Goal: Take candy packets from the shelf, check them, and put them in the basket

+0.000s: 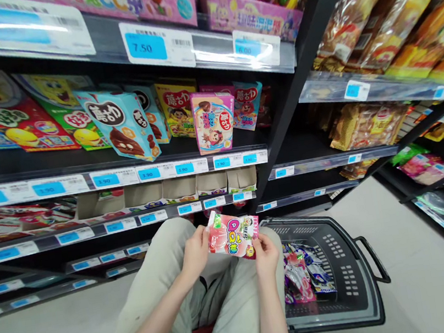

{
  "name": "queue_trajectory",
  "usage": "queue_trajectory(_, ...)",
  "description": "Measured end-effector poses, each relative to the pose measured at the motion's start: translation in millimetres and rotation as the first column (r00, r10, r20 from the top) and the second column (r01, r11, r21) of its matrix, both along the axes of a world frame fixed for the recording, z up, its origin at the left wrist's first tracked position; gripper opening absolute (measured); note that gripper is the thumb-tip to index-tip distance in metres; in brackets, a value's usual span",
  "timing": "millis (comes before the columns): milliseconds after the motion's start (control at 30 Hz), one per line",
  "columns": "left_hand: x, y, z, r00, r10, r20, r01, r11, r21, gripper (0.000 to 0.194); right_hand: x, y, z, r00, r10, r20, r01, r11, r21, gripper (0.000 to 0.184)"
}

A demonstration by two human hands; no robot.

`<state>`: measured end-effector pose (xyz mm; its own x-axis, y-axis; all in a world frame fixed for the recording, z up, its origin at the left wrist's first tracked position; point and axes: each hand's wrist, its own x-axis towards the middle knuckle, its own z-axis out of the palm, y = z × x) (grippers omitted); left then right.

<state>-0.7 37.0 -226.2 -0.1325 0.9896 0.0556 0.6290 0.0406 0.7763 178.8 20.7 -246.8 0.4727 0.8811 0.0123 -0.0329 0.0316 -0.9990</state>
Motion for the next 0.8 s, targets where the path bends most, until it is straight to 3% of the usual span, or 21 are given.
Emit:
queue_trajectory(200,-2,3,0.7,0.996,-0.008,0.087,0.012,0.999,-0.045,0.024,3,3,-5.3,0.999,0.046,-0.026,-0.047,0.999,-0.018,0.022)
queue_trajectory(433,-5,9,-9.1,0.986,0.001,0.167,0.017,0.995,-0.103,0.023,8,5,-9.8,0.991,0.127,-0.043,-0.129,0.991,-0.036,0.021)
queue_trajectory(800,-5,9,-11.6,0.965,-0.009,0.263,0.044,0.99,-0.131,0.024,8,5,-9.4,0.989,0.14,-0.055,-0.142,0.989,-0.044,0.022)
